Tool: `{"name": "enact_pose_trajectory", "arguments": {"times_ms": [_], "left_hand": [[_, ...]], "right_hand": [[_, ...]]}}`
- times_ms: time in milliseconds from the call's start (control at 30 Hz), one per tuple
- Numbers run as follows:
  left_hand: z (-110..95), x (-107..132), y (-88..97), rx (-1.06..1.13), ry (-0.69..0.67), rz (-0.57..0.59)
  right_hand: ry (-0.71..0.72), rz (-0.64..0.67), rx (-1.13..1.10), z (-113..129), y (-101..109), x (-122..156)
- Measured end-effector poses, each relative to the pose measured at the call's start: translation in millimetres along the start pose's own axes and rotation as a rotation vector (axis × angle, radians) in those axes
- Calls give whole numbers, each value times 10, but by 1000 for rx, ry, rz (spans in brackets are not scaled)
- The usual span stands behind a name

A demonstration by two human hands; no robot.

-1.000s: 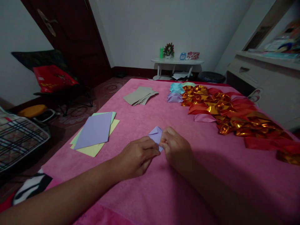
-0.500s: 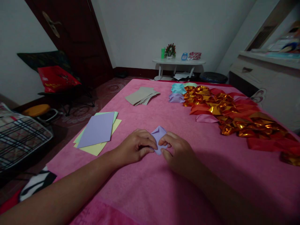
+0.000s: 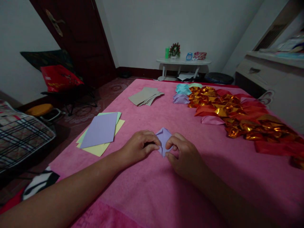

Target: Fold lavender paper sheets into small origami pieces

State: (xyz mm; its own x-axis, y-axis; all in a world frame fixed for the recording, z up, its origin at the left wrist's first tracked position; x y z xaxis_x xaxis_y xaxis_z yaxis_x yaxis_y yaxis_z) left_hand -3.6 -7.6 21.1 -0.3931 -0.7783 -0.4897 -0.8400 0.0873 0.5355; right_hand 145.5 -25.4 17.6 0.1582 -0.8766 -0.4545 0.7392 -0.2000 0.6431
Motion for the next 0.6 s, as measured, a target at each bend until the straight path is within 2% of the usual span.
{"name": "enact_pose_trajectory", "arguments": {"times_ms": [233, 600], "left_hand": [[23, -9, -32, -86, 66, -38], [22, -7, -75, -83, 15, -39]], "right_hand": [[-10, 6, -4, 2, 0, -1], [-7, 24, -60, 11, 6, 13]]}}
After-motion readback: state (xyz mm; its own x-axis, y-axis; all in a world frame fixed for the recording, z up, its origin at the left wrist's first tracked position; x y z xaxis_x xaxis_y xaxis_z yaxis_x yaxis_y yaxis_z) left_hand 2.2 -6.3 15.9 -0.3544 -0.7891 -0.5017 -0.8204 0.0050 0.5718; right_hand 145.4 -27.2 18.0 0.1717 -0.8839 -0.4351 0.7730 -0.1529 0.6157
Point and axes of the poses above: each hand's wrist, its own x-axis away from the middle knuckle, its own y-axis out of the back of the hand, z = x × y, the point moved 5 cm from there along -x, towards the middle knuckle, and after that the axes turned 14 degrees about -z, right-handed, at the moved point
